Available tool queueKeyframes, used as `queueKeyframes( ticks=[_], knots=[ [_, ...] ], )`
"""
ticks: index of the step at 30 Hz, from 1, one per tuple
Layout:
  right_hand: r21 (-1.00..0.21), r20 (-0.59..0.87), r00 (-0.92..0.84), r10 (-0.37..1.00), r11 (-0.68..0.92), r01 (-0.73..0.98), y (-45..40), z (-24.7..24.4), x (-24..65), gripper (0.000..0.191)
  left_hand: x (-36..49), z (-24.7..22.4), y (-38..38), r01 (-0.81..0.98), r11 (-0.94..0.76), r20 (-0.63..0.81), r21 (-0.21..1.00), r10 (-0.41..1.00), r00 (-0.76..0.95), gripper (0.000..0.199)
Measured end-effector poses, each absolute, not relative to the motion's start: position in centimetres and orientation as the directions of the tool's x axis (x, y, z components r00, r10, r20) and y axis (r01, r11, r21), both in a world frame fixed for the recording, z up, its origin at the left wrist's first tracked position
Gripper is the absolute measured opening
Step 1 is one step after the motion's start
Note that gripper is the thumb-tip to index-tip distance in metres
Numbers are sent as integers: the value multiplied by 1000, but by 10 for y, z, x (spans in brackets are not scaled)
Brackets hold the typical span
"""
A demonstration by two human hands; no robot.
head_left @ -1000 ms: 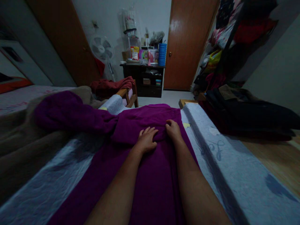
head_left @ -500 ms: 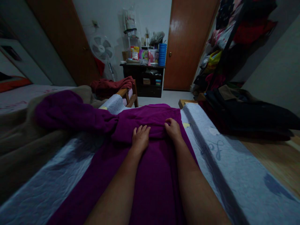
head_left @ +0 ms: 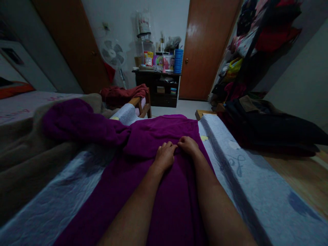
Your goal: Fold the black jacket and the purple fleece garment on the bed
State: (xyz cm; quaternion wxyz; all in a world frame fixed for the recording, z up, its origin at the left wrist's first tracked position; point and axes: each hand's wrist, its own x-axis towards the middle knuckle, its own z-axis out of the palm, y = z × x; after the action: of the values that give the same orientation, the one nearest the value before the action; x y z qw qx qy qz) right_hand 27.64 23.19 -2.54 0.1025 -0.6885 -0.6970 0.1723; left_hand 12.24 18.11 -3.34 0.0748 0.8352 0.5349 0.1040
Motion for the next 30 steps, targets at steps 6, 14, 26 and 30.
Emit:
queueKeyframes(
  ticks=[6,14,26,30],
  knots=[
    [-335,-77,-29,997,2,942,270,-14,275,17,122,-34,179,873,-408,67,268,912,405,53],
    [-363,134,-114,984,156,919,326,-7,252,45,121,-32,178,877,-406,46,258,912,408,57],
    [-470,135,-101,986,154,869,356,-31,250,27,120,-27,181,860,-394,91,324,918,387,35],
    [-566,130,-155,979,202,799,342,-41,255,37,122,-30,187,896,-314,97,314,949,298,35]
  ],
)
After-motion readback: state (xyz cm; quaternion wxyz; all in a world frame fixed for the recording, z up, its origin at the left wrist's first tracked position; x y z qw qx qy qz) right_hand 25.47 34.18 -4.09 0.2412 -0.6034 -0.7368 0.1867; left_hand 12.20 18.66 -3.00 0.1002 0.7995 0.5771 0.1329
